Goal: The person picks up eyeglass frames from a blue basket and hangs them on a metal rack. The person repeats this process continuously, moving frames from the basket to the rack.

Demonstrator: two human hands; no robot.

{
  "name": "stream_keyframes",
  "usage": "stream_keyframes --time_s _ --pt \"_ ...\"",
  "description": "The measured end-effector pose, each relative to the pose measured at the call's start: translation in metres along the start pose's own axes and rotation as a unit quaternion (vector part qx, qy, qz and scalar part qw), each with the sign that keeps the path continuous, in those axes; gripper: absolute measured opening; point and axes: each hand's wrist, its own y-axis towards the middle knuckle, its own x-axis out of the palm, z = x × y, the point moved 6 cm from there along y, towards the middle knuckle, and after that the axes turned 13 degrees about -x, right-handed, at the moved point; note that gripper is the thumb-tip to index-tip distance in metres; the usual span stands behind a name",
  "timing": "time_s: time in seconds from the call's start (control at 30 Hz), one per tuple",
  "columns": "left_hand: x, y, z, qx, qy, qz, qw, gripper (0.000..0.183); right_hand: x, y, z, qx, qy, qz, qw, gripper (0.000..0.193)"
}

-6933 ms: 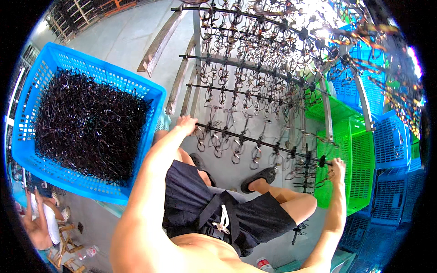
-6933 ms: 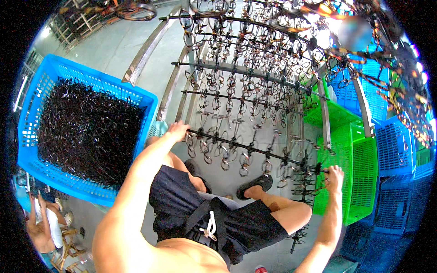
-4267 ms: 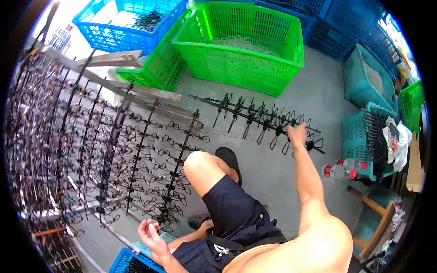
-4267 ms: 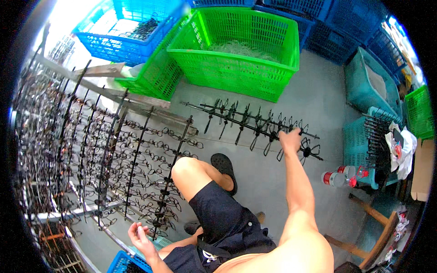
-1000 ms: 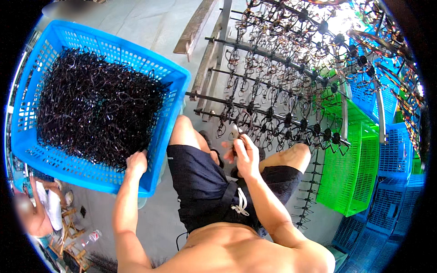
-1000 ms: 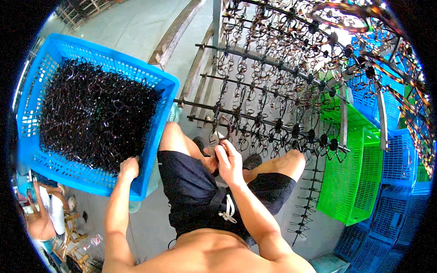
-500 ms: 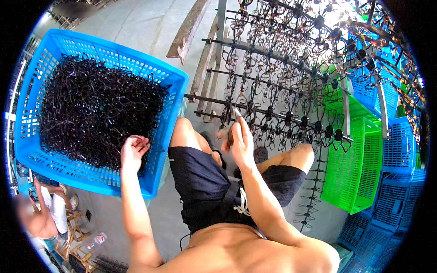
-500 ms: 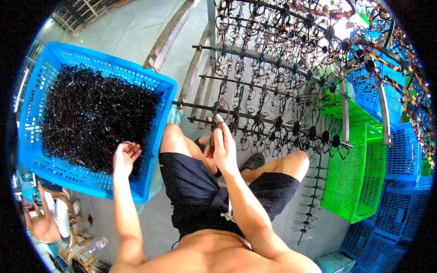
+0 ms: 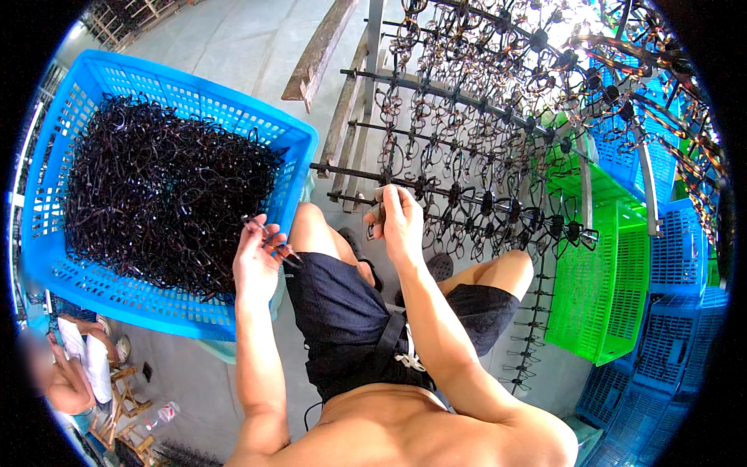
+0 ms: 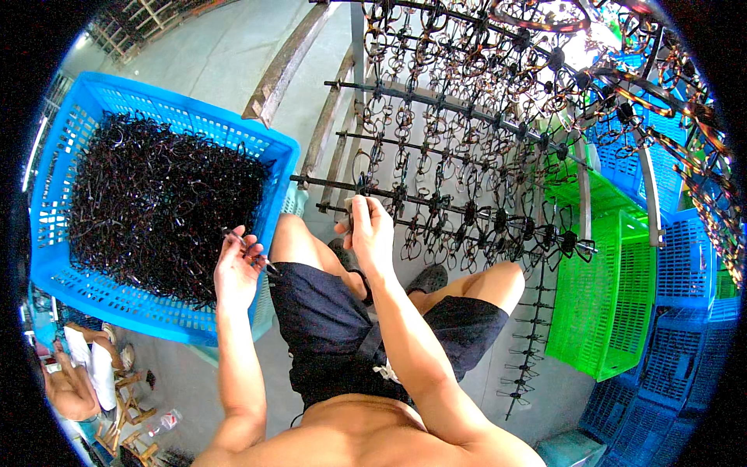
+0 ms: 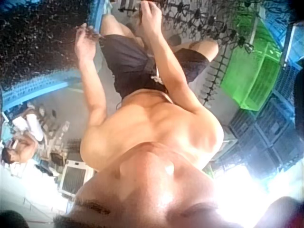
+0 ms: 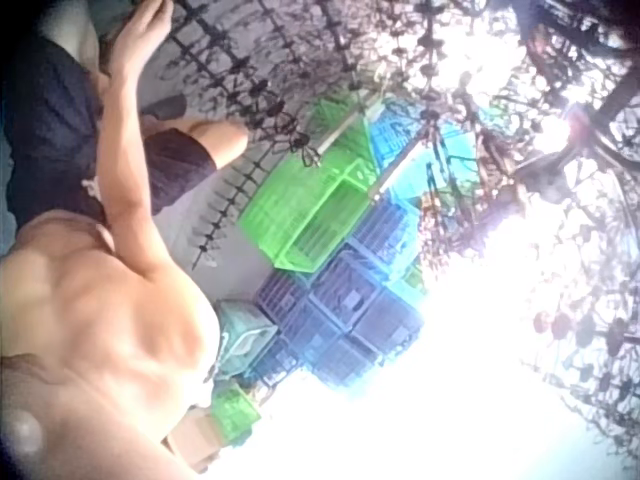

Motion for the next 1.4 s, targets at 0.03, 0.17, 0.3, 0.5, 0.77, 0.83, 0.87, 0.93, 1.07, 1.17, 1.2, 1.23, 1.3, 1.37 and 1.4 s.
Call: stream_keyframes --time_s 0.03,0.17,0.3,0.5,0.77,0.83,0.87,0.93,1.07,1.17,1.2,1.23,1.3,1.37,1.4 --pt "0.008 -0.002 -0.002 -0.004 -0.002 -0.008 1.000 0.024 -0.001 0.001 0.003 0.001 0.005 0.007 1.000 0.025" --pt "0.036 -0.001 -0.012 -0.029 -0.007 -0.066 0.997 0.022 -0.001 0.001 0.012 -0.008 0.082 0.046 0.996 0.024" --pt "0.068 0.000 -0.019 -0.018 0.037 -0.089 0.995 0.022 -0.005 0.007 0.020 -0.035 0.066 0.062 0.995 0.028" --pt "0.074 -0.012 -0.027 0.043 0.153 -0.035 0.987 0.017 -0.022 -0.044 -0.018 -0.206 -0.293 0.046 0.933 0.033" --pt "0.091 -0.021 -0.044 -0.017 0.298 -0.115 0.947 0.018 -0.007 -0.088 -0.019 0.025 -0.031 -0.119 0.992 0.023" --pt "0.071 -0.019 0.037 0.245 0.672 0.148 0.683 0.021 -0.042 -0.074 -0.016 -0.020 -0.002 -0.035 0.999 0.025" --pt "0.040 -0.026 0.061 0.276 0.741 0.343 0.507 0.026 -0.051 -0.069 -0.023 -0.017 0.030 0.021 0.999 0.024" --pt "-0.057 -0.021 0.090 0.011 0.686 0.570 0.453 0.052 -0.072 -0.054 -0.025 -0.077 0.010 0.069 0.995 0.025" --pt "-0.145 0.005 0.086 -0.138 0.647 0.597 0.454 0.066 -0.075 -0.033 -0.023 -0.115 -0.072 0.067 0.988 0.031" --pt "-0.116 0.003 0.085 -0.087 0.650 0.572 0.492 0.047 -0.072 -0.024 -0.009 -0.111 -0.037 0.055 0.992 0.031" --pt "-0.114 0.005 0.081 -0.053 0.660 0.559 0.499 0.042 -0.074 -0.022 -0.003 -0.073 -0.039 0.032 0.996 0.031" --pt "-0.112 0.004 0.078 -0.020 0.668 0.547 0.503 0.037 -0.073 -0.022 -0.003 -0.077 -0.035 0.041 0.996 0.031" --pt "-0.107 0.003 0.069 0.140 0.701 0.482 0.507 0.016 -0.068 -0.025 -0.007 -0.082 -0.035 0.055 0.994 0.031" --pt "-0.071 -0.007 0.057 0.254 0.715 0.398 0.516 0.011 -0.067 -0.028 -0.010 -0.080 -0.051 0.024 0.995 0.033" --pt "-0.056 -0.011 0.053 0.271 0.702 0.385 0.535 0.010 -0.066 -0.028 -0.010 -0.074 -0.060 0.023 0.995 0.034"
